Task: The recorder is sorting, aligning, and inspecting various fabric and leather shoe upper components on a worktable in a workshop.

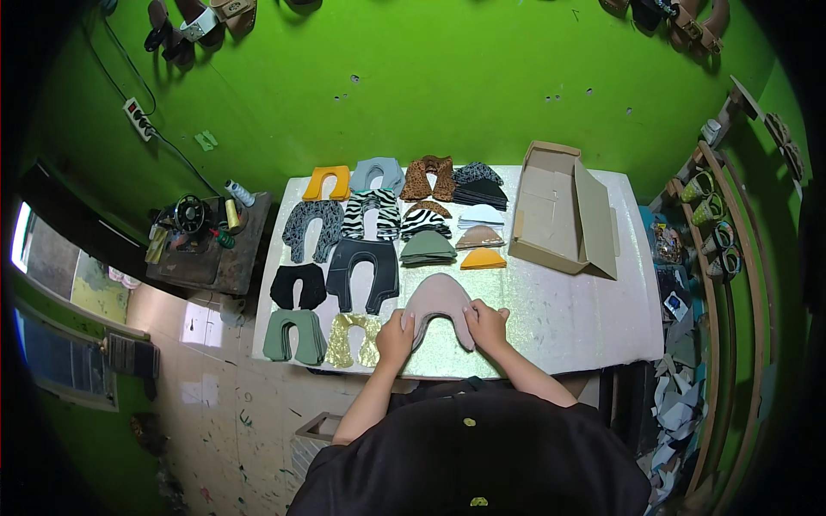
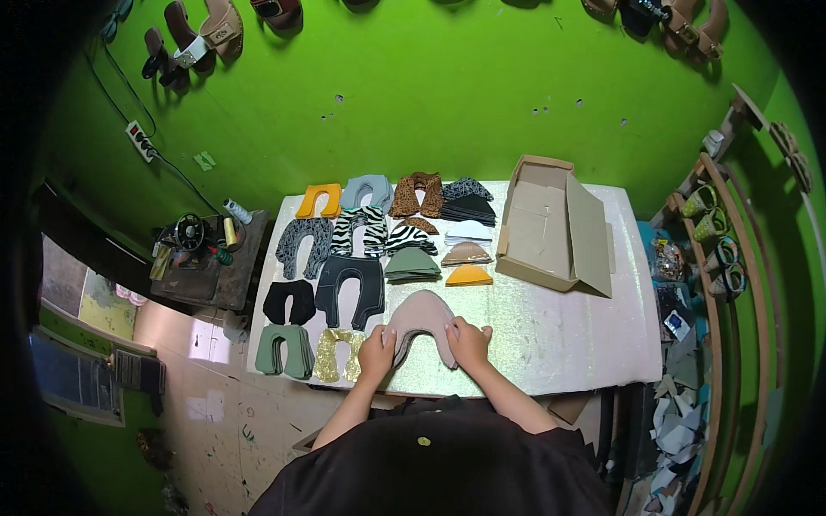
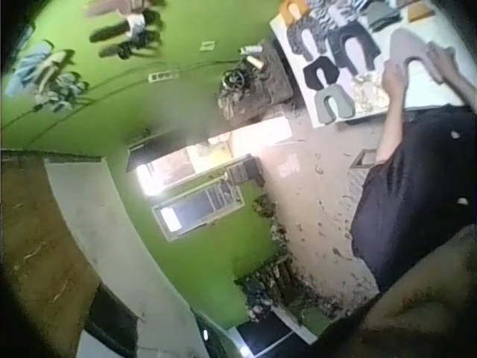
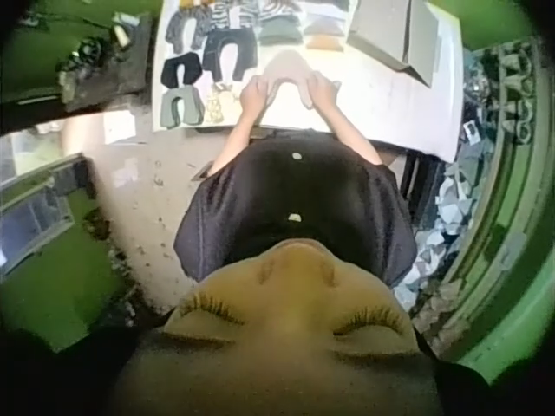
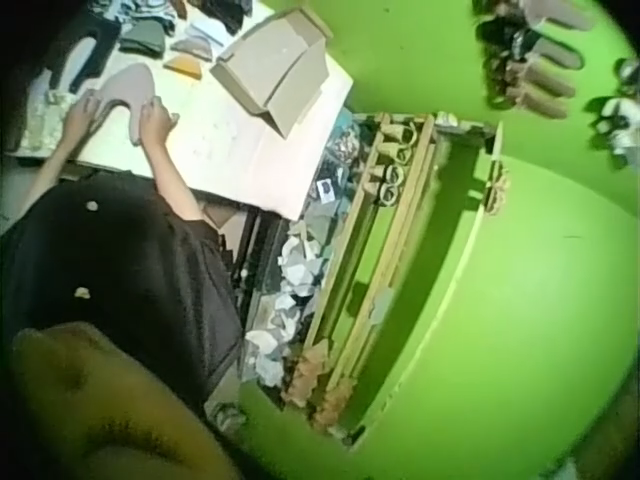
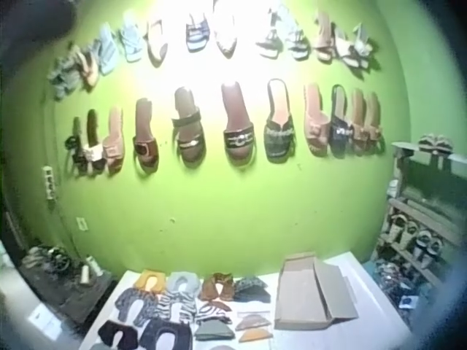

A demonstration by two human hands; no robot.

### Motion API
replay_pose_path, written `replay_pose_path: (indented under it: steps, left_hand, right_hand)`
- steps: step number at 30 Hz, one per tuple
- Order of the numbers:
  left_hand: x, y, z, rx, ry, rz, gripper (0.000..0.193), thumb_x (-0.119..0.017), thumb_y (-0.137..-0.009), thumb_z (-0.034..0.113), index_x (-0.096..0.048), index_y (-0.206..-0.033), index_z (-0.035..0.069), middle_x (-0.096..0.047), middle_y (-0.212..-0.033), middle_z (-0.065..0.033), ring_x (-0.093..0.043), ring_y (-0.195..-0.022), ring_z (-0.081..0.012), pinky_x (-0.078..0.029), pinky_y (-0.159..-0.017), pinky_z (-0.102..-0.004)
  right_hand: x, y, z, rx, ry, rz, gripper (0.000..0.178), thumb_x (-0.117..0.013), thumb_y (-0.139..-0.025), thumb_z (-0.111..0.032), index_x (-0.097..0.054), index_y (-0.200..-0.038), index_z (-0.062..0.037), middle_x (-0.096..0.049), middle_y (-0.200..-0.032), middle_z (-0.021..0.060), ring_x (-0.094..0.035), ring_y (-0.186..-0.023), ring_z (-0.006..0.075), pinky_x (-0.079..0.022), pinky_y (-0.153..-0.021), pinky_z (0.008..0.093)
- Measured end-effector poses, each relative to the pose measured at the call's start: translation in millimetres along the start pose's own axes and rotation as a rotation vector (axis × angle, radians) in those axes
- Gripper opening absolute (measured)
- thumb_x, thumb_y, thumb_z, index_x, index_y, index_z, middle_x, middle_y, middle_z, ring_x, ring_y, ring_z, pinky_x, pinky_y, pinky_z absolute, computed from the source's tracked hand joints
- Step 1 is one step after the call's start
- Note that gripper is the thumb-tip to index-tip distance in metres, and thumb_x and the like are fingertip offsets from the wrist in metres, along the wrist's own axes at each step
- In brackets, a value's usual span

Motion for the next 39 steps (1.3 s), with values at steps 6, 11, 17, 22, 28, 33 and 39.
replay_pose_path:
  steps: [6, 11, 17, 22, 28, 33, 39]
  left_hand:
    - [10, -1, 21, -0.216, -0.091, 0.036, 0.038, -0.057, -0.084, 0.026, -0.053, -0.115, 0.006, -0.055, -0.111, -0.0194, -0.053, -0.102, -0.035, -0.042, -0.084, -0.0428]
    - [-16, -9, 42, -0.583, -0.046, -0.176, 0.045, -0.044, -0.09, 0.022, -0.041, -0.133, 0.008, -0.038, -0.134, -0.0211, -0.036, -0.124, -0.0362, -0.029, -0.101, -0.048]
    - [-46, -8, 24, -0.513, -0.256, -0.347, 0.059, -0.038, -0.093, 0.04, -0.029, -0.14, 0.006, -0.028, -0.145, -0.0154, -0.024, -0.135, -0.0314, -0.021, -0.104, -0.0558]
    - [-49, -4, 27, -0.548, -0.279, -0.378, 0.059, -0.032, -0.094, 0.041, -0.025, -0.143, 0.009, -0.024, -0.148, -0.0144, -0.021, -0.136, -0.0317, -0.014, -0.106, -0.0586]
    - [-46, -18, 23, -0.364, -0.199, -0.499, 0.051, -0.026, -0.096, 0.037, -0.031, -0.14, 0.011, -0.026, -0.147, -0.0095, -0.02, -0.137, -0.0263, -0.008, -0.103, -0.0647]
    - [-30, -24, 42, -0.407, -0.059, -0.374, 0.043, -0.03, -0.095, 0.028, -0.045, -0.131, 0.009, -0.04, -0.139, -0.0098, -0.029, -0.132, -0.0274, -0.002, -0.099, -0.0656]
    - [-31, 6, 79, -0.603, 0.048, -0.205, 0.041, -0.041, -0.091, 0.026, -0.046, -0.129, 0.011, -0.04, -0.137, -0.0113, -0.028, -0.132, -0.0306, 0.001, -0.1, -0.0607]
  right_hand:
    - [8, 1, -26, 0.098, 0.169, 0.181, 0.039, -0.058, -0.083, -0.029, -0.051, -0.116, -0.0112, -0.05, -0.119, 0.0135, -0.048, -0.11, 0.023, -0.025, -0.09, 0.0469]
    - [-37, -7, -41, 0.184, 0.242, -0.179, 0.052, -0.047, -0.089, -0.039, -0.041, -0.133, -0.0123, -0.035, -0.142, 0.0061, -0.029, -0.133, 0.021, -0.016, -0.102, 0.0585]
    - [-51, -13, -25, 0.166, 0.303, -0.347, 0.062, -0.034, -0.091, -0.048, -0.026, -0.143, -0.0139, -0.023, -0.149, 0.006, -0.019, -0.138, 0.0211, -0.007, -0.104, 0.0622]
    - [-43, -3, -12, 0.146, 0.126, -0.22, 0.06, -0.04, -0.09, -0.046, -0.032, -0.14, -0.0145, -0.023, -0.149, 0.0066, -0.02, -0.137, 0.0222, -0.006, -0.105, 0.0606]
    - [-5, 50, -7, 0.057, 0.218, 0.025, 0.055, -0.042, -0.09, -0.043, -0.036, -0.138, -0.0179, -0.034, -0.142, 0.0102, -0.029, -0.131, 0.0255, -0.012, -0.101, 0.0582]
    - [5, 85, 10, -0.091, 0.346, -0.006, 0.048, -0.044, -0.091, -0.042, -0.044, -0.133, -0.0202, -0.036, -0.138, 0.0121, -0.029, -0.13, 0.0298, -0.014, -0.1, 0.0559]
    - [59, 114, 35, -0.115, 0.15, 0.397, 0.046, -0.049, -0.088, -0.037, -0.048, -0.129, -0.0152, -0.039, -0.133, 0.0151, -0.034, -0.125, 0.0299, -0.02, -0.1, 0.0502]
Point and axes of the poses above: each hand's wrist, its own y-axis away from the middle knuckle, its own x-axis out of the back of the hand, z = x × y, the point moved 7 cm from there along -y, towards the middle knuckle
